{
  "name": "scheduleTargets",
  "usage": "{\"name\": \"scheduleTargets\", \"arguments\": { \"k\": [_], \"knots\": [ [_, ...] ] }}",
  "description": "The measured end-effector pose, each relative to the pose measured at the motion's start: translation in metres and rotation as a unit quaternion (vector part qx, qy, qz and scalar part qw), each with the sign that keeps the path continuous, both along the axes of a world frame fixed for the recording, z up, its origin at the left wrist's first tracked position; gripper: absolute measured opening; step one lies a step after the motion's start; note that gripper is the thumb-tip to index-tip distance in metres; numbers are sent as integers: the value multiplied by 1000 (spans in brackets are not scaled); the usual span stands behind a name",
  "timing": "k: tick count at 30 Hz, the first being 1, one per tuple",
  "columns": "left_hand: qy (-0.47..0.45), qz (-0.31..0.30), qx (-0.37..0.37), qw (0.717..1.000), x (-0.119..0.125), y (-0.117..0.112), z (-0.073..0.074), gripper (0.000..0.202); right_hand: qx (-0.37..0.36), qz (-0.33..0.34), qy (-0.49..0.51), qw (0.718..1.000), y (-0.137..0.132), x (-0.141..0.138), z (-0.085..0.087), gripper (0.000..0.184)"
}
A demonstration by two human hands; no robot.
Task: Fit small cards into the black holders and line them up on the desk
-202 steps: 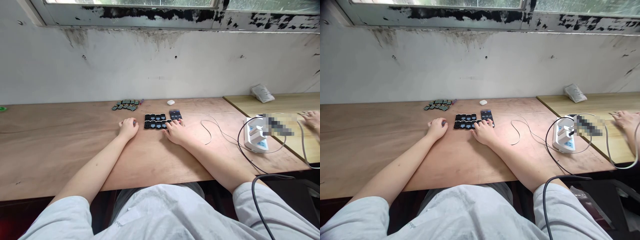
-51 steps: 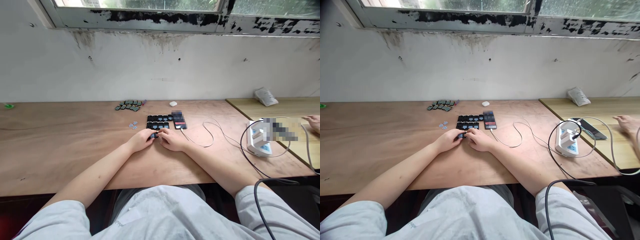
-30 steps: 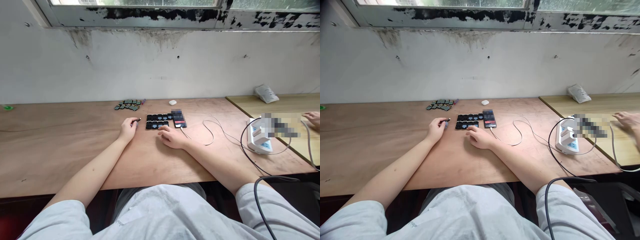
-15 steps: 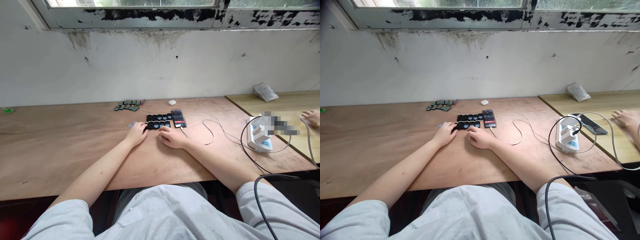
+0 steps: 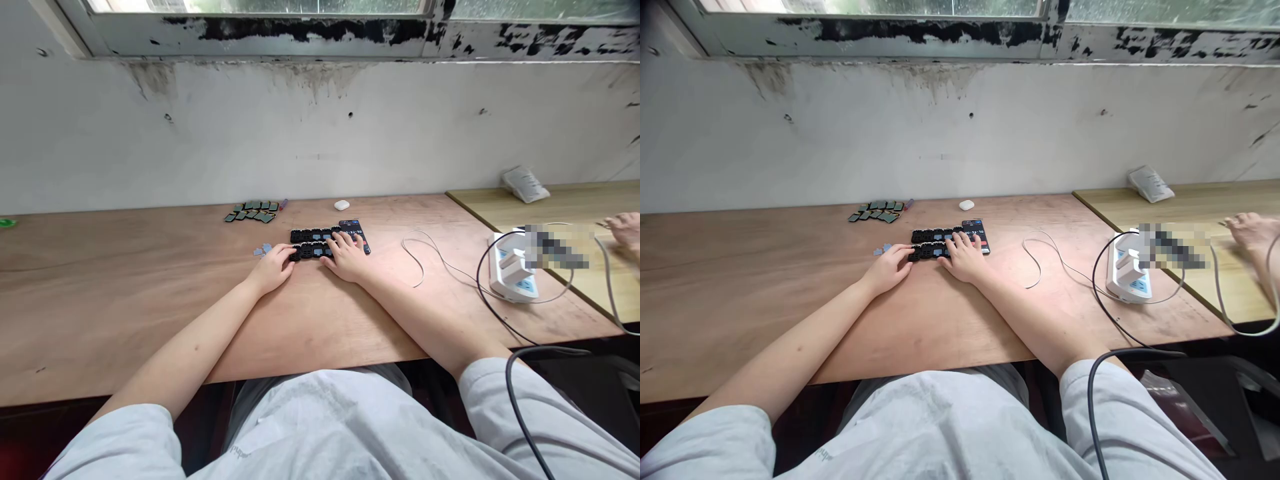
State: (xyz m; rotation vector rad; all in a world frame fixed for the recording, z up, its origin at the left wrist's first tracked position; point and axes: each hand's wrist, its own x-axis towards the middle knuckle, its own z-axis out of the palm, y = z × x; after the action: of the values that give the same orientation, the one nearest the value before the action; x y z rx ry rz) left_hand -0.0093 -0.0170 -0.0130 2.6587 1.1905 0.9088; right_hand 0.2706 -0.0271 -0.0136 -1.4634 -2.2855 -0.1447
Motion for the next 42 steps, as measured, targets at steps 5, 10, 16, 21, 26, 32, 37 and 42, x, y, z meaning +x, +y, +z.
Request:
{"name": "scheduleTargets", "arguments": {
  "k": [5,10,16,21,26,32,37,42],
  "knots": [
    [-7,6,-12,1000,0,0,2,34,-30,-23,-7,999,13,3,-3,71],
    [-15,12,-8,1000,-2,0,1,33,6,-22,8,1000,4,3,-2,57],
    [-26,17,-17,999,-4,0,1,32,0,-9,20,1000,-11,7,-3,45],
    [-29,16,-18,999,-5,0,2,31,36,-12,12,999,-25,5,0,31],
    [-36,17,-13,999,-6,-1,2,30,50,-21,39,998,-33,1,8,27],
    [-30,6,14,999,-6,-6,5,27,73,-21,39,996,-34,1,10,34],
    [29,-39,22,999,3,-20,9,22,15,153,24,988,-33,3,12,26],
    [60,-127,-22,990,16,-35,13,19,-34,298,27,954,-35,0,12,26]
  ]
}}
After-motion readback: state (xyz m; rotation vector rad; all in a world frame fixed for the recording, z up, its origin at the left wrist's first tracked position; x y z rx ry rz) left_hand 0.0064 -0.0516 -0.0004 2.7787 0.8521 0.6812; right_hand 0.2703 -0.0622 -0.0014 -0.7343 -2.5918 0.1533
